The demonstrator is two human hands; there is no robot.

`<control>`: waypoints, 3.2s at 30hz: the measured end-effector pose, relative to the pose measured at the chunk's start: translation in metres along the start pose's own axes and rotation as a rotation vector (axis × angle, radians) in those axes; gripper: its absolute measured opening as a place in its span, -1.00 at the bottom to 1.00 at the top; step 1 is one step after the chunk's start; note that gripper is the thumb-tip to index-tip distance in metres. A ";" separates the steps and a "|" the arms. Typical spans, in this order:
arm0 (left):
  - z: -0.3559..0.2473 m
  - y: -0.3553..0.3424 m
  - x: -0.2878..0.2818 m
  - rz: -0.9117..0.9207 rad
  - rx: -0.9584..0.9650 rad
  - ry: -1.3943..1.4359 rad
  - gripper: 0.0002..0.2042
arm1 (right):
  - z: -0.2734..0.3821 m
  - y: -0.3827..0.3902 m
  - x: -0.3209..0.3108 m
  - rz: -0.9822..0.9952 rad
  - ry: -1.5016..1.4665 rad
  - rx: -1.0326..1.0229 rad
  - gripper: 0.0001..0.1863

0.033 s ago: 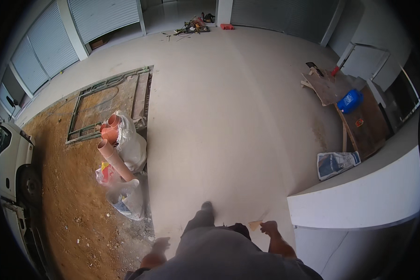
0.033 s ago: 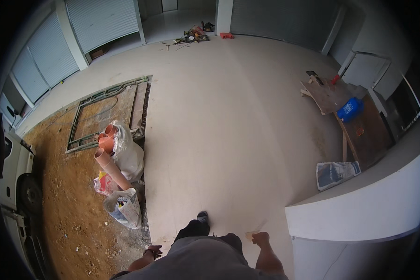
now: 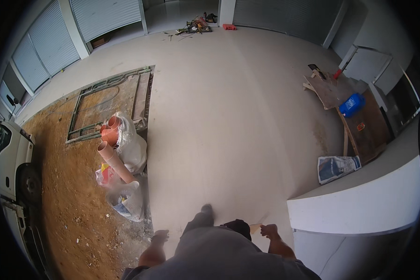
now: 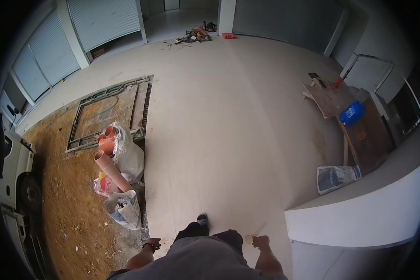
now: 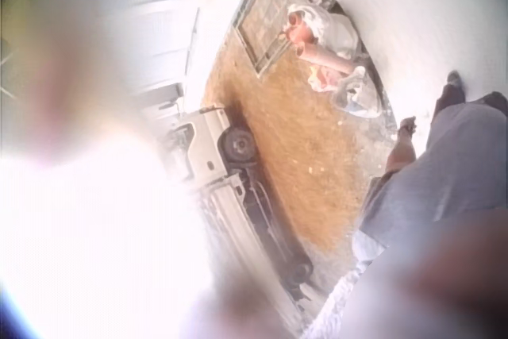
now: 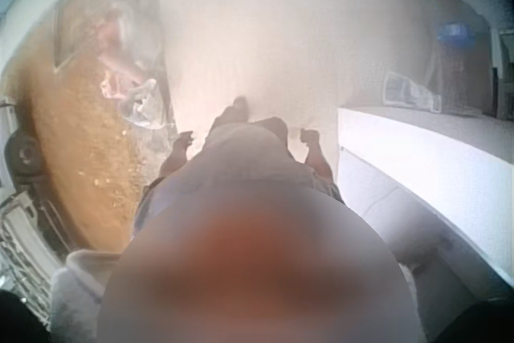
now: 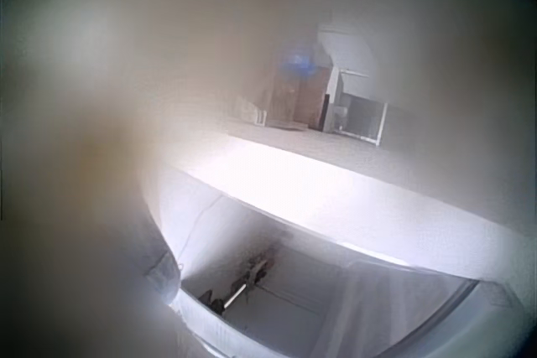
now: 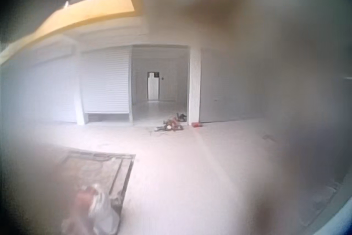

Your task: The person measures and marks a white PVC pipe, cuts it with a pipe cutter, and fits it into an existing plumbing assembly against a wall. They use a tape measure, pencil, and pipe cutter to prepare and install the pipe segment.

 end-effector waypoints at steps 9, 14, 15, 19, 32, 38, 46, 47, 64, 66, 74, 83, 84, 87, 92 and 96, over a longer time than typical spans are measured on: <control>-0.635 0.130 -0.026 -0.457 1.232 -0.912 -0.52 | 0.245 -0.030 -0.129 -0.112 -0.699 0.229 -0.82; -0.789 0.077 -0.076 -0.649 0.783 -0.428 -0.43 | 0.419 -0.093 -0.234 -0.230 -0.584 0.393 -0.86; -0.798 0.054 -0.092 -0.740 0.616 -0.159 -0.41 | 0.469 -0.115 -0.263 -0.329 -0.558 0.333 -0.86; -0.778 -0.038 -0.083 -0.723 0.029 0.592 -0.20 | 0.685 -0.199 -0.371 -0.309 -0.556 0.007 -0.85; -1.085 -0.228 -0.119 0.019 -0.269 -0.024 -0.44 | 1.166 -0.402 -0.538 -0.315 -0.340 -0.020 -0.72; -1.479 -0.292 -0.247 -0.178 0.289 0.111 -0.48 | 1.337 -0.501 -0.564 0.013 0.415 -0.203 -0.69; -1.772 -0.368 -0.343 -0.278 0.257 0.215 -0.55 | 1.626 -0.620 -0.665 0.118 0.624 -0.291 -0.73; -1.779 -0.373 -0.345 -0.242 0.159 0.264 -0.50 | 1.667 -0.626 -0.680 0.174 0.704 -0.286 -0.69; -2.123 -0.491 -0.429 0.061 -0.324 0.292 -0.41 | 2.210 -0.872 -0.827 -0.145 0.307 -0.222 -0.49; -2.223 -0.532 -0.481 0.014 -0.340 0.205 -0.49 | 2.323 -0.889 -0.851 -0.250 0.291 -0.267 -0.45; -2.708 -0.609 -0.764 -0.366 0.414 0.376 -0.44 | 2.667 -0.957 -0.866 -0.163 0.219 -0.372 -0.46; -2.841 -0.688 -0.770 -0.141 -0.043 0.381 -0.47 | 2.982 -1.112 -0.935 -0.126 0.045 -0.222 -0.43; -2.837 -0.685 -0.750 0.017 -0.151 0.434 -0.49 | 3.012 -1.126 -0.941 -0.110 0.128 -0.234 -0.41; -2.845 -0.669 -0.726 0.075 -0.397 0.273 -0.43 | 3.062 -1.166 -0.940 0.070 -0.086 0.038 -0.42; -2.950 -0.684 -0.774 0.030 -0.142 0.273 -0.48 | 3.134 -1.229 -0.934 0.065 -0.577 0.380 -0.77; -3.048 -0.758 -0.858 0.063 -0.188 0.203 -0.46 | 3.238 -1.301 -0.914 0.155 -0.441 0.296 -0.76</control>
Point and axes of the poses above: each hand's wrist, its own y-axis away from the middle knuckle, its own x-axis out of the palm, z = x × y, the point moved 8 cm from there along -y, towards the middle knuckle, and after that the axes turned 14 degrees about -y, right-handed, at the moved point
